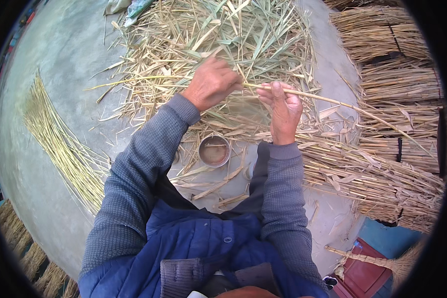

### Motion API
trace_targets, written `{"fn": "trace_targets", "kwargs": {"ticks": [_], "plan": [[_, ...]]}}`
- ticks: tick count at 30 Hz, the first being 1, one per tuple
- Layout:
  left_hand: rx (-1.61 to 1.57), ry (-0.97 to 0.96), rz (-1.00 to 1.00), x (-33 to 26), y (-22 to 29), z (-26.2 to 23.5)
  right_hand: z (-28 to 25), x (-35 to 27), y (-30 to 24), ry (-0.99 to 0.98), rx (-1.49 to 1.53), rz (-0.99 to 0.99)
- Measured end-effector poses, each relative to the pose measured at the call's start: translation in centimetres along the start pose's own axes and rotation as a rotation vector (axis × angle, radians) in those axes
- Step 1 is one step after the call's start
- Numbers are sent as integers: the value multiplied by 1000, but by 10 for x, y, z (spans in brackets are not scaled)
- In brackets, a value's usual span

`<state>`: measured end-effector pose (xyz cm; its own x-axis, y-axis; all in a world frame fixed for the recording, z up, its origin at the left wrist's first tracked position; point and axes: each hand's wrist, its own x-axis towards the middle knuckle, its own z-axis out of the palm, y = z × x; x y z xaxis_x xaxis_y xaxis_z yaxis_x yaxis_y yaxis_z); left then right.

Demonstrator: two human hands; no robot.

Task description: The person sits on the floor and repeatedly strips outer layers from individual dried straw stalks by hand. The person places the stripped stalks into a neat pile to the right and discards the removed layers onto the floor.

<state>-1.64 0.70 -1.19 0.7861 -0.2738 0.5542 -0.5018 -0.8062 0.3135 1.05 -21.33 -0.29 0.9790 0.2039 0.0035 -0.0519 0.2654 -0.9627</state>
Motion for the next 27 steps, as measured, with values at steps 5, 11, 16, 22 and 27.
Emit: {"fn": "trace_targets", "kwargs": {"ticks": [5, 11, 16, 22, 27], "plan": [[-51, -219, -159, -23, -45, -25, -33, 11, -18, 116, -12, -93], [-140, -288, -361, -33, -63, -45, -43, 11, -20, 124, -32, -76], [-381, -119, -283, -13, -21, 2, -25, 6, -15, 88, -63, -91], [-641, -9, -468, -5, -10, 8, -22, 5, -18, 116, -109, -73], [-1051, 289, -789, -6, -37, -9, -25, 5, -13, 171, -98, -31]]}}
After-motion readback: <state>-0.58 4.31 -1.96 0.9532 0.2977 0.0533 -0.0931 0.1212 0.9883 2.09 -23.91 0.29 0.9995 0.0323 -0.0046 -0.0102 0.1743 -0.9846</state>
